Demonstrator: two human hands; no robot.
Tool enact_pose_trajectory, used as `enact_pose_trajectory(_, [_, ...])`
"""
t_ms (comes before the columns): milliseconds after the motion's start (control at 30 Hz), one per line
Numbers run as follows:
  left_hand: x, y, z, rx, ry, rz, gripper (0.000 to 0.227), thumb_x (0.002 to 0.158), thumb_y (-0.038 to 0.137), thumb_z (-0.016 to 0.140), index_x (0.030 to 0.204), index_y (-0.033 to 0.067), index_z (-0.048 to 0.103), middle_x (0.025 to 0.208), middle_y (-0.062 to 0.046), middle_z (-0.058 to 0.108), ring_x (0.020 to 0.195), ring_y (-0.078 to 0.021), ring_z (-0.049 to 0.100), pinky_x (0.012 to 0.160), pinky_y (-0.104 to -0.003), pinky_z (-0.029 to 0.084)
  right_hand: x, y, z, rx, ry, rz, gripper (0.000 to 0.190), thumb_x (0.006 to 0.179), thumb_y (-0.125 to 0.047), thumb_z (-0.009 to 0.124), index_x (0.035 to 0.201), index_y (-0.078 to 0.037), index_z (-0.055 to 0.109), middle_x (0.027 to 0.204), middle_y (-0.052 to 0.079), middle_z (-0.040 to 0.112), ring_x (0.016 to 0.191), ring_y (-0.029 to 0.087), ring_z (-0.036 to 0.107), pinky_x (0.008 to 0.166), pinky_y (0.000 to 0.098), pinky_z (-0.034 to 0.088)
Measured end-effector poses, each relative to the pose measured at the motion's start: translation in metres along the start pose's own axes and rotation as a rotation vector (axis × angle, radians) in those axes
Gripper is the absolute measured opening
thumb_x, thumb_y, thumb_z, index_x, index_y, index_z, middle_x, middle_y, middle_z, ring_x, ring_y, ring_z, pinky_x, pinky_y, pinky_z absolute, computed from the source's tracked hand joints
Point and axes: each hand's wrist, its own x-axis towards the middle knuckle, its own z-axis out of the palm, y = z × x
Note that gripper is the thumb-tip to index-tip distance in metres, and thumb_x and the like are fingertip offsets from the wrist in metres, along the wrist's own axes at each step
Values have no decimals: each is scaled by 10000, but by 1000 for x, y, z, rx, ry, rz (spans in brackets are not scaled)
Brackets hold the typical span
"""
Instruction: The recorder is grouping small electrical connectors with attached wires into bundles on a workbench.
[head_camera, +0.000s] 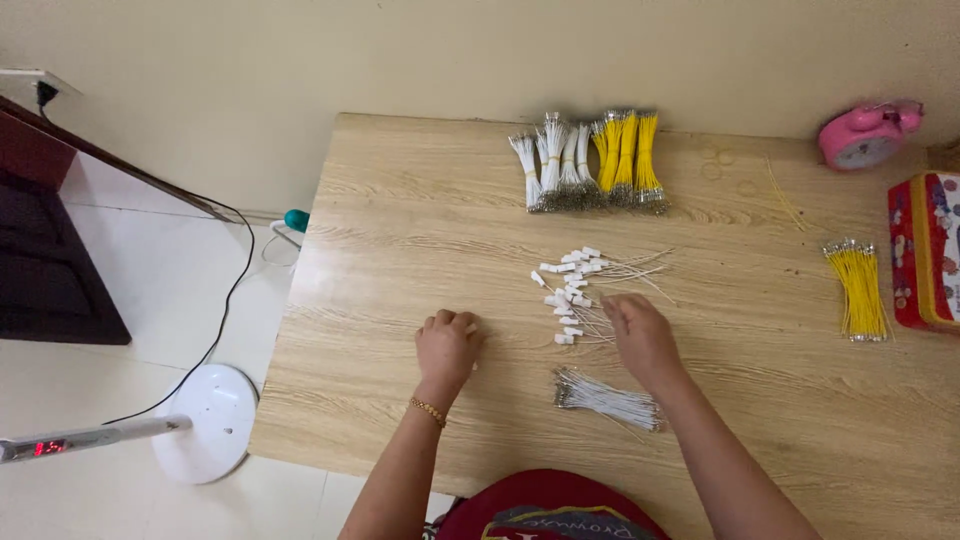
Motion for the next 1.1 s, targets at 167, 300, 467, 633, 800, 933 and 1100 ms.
enact_pose_trajectory(167, [4,3,14,7,150,28,153,817,343,798,968,318,797,966,63,686,938,-180,695,872,-373,555,-2,-57,-28,38,0,115,189,1015,-151,547,1126,-51,664,969,224,731,975,411,707,867,519,537])
enact_pose_trajectory(300, [6,35,-32,-348,67,24,200,922,302,702,1107,237,742,881,-111,723,845,-358,745,734,-499,593,-7,-60,-37,238,-50,138,192,1062,-250,533,1065,-96,648,727,106,597,719,234,600,730,402,526])
enact_pose_trajectory(467, [-1,102,-97,-1075,-88,99,230,927,180,749,1151,136,772,879,-103,722,820,-245,711,721,-352,614,-14,-90,-47,494,-27,125,198,1038,-233,629,959,-63,693,686,0,548,703,116,516,684,275,466])
enact_pose_trajectory(633, [-14,136,-131,-1575,-341,26,237,965,105,715,1190,42,757,875,-64,700,793,-128,710,727,-245,638,-19,-105,-61,480,-14,116,151,1001,-175,678,985,-45,753,671,23,609,700,107,521,673,273,480])
enact_pose_trajectory(800, [-18,140,-128,-1688,-341,18,217,965,64,717,1170,1,751,926,-124,740,809,-158,728,731,-289,654,-20,-96,-58,373,56,1,139,903,-124,775,1020,-53,793,827,146,731,856,187,700,785,354,562])
enact_pose_trajectory(933, [-16,137,-117,-1809,-368,-17,260,986,52,669,1232,-17,718,937,-113,728,854,-182,754,790,-317,663,-27,-96,-57,429,78,49,159,898,-106,764,1035,-31,794,836,134,730,863,156,657,798,342,569])
enact_pose_trajectory(1100, [-17,134,-127,-1976,-424,-25,269,1004,58,635,1255,-33,674,983,-124,705,887,-240,757,806,-357,673,-26,-115,-76,206,54,-18,123,908,-152,741,983,-64,783,728,147,651,698,221,662,672,369,542])
